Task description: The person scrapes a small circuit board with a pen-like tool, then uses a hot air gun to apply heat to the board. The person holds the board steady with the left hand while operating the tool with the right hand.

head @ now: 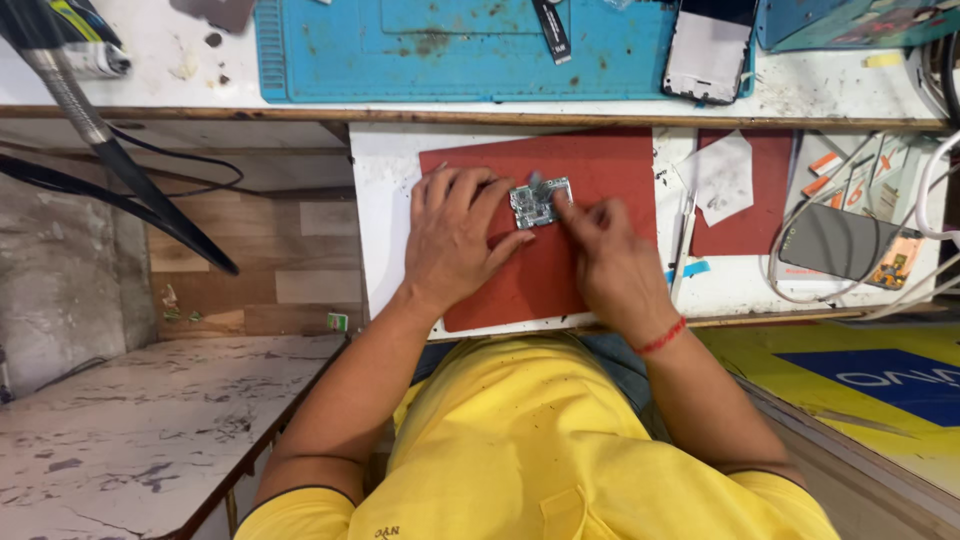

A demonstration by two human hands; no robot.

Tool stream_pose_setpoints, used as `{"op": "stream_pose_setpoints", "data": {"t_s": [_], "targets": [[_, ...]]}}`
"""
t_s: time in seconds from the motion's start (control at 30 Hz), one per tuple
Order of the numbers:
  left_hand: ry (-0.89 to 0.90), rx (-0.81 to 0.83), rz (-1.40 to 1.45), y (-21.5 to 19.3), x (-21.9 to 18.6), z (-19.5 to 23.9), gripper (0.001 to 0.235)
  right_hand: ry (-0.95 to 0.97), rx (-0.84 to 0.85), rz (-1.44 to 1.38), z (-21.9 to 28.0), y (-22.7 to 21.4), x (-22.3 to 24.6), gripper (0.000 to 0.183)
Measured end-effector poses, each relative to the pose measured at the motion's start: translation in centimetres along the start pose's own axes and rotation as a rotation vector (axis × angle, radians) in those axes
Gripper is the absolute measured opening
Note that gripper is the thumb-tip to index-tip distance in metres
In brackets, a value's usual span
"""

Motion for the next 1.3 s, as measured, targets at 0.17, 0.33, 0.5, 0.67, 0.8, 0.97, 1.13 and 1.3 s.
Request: {"op": "stream_pose_setpoints", "data": {"t_s": [0.17,0.33,0.5,0.67,0.8,0.97,1.13,1.3], "targets": [[-0.032,0.016,0.013,-0.5,-0.1,-0.5,0.058,-0.006,0.125,0.054,-0.4,0.2,0.3,0.068],[-0.027,-0.002,-0.004,-0.2,0.0,-0.1,0.054,-0.009,0.088,0.045,-0.2,0.2,0.5,0.066],[-0.002,-0.023,-0.017,0.2,0.0,-0.1,0.052,0.058,0.035,0.06,-0.8,0.0,-0.1,0.056],[0.026,-0.027,-0.061,0.2,-0.3,-0.2,0.053,-0.018,0.102,0.043,-0.8,-0.4,-0.3,0.066],[-0.002,-0.016,-0.009,-0.2,-0.3,-0.1,0.051,0.128,0.035,0.075,-0.4,-1.0,-0.9,0.056],[-0.01,0.001,-0.015,-0.5,-0.4,-0.5,0.053,-0.002,0.095,0.015,-0.2,-0.5,-0.4,0.064],[0.018,0.005,-0.085,-0.3,-0.9,-0.9,0.05,-0.043,0.078,-0.032,-0.7,-0.5,0.1,0.065],[0.038,0.006,-0.113,0.3,-0.9,-0.5,0.05,0.168,0.076,0.041,-1.3,-0.4,-0.7,0.057]]}}
Point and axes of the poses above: each hand's wrist, its own z-axis away from the middle knuckle, its own y-axis out of the palm, x = y × z, the point moved 3 cm from there along -z, towards the middle knuckle, and after that the axes turned 15 degrees about y, right-handed, at the moved point
